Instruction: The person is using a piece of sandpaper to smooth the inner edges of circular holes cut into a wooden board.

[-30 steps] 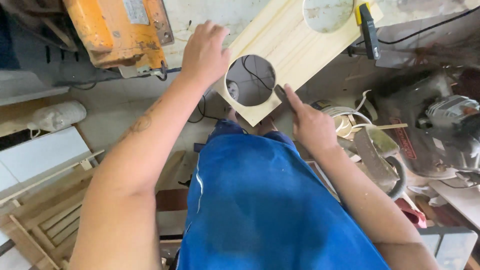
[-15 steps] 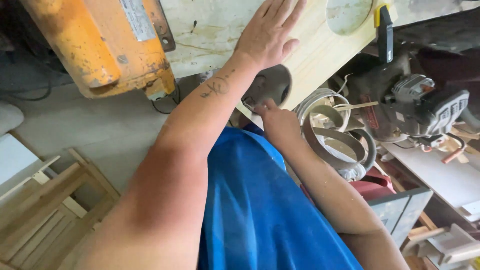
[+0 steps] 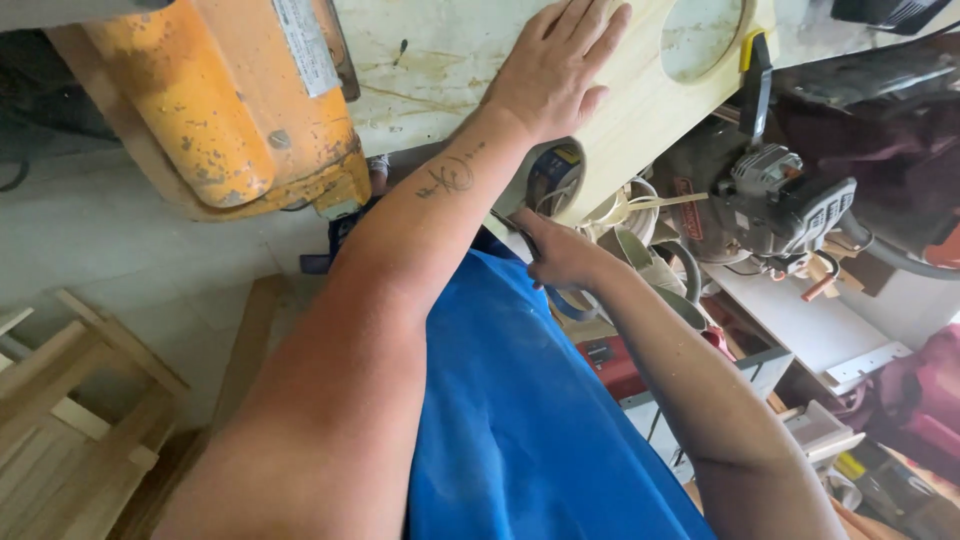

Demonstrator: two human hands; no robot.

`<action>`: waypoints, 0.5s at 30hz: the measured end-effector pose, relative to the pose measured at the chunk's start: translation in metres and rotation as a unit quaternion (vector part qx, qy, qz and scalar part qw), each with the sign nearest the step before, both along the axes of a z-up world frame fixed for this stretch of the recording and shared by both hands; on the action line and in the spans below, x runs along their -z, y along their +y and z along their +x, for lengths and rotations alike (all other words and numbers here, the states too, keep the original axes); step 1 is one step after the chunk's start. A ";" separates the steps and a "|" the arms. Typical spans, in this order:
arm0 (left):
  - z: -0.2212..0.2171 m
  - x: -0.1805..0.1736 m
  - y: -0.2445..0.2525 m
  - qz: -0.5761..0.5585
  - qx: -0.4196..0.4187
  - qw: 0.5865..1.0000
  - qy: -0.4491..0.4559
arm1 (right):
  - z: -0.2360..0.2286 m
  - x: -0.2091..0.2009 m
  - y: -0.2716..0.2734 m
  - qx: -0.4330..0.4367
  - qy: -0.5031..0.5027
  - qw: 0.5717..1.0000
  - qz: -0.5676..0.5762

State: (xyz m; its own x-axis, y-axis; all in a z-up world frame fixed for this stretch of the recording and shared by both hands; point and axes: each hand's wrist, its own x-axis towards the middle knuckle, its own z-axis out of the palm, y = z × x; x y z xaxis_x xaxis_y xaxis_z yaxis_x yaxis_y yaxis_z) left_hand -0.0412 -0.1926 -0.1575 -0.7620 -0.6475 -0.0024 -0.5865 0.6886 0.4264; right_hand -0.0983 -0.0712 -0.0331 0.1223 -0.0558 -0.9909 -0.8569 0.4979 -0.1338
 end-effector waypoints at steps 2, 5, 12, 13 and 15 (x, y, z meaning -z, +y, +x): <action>0.001 0.000 0.001 -0.002 -0.003 1.000 0.003 | -0.004 0.012 0.008 0.035 -0.011 0.999 0.008; 0.001 -0.001 -0.001 -0.013 -0.004 1.000 0.005 | -0.012 0.033 0.018 0.097 -0.037 0.995 0.005; 0.003 -0.001 0.001 -0.023 -0.010 1.000 0.006 | -0.009 0.063 0.045 0.083 -0.045 0.990 -0.110; 0.003 -0.002 0.000 -0.022 -0.010 1.000 0.005 | -0.001 0.048 0.038 0.083 -0.046 0.990 -0.109; 0.003 -0.006 -0.002 0.002 -0.004 1.000 0.004 | 0.014 0.017 0.021 -0.124 0.116 0.984 -0.060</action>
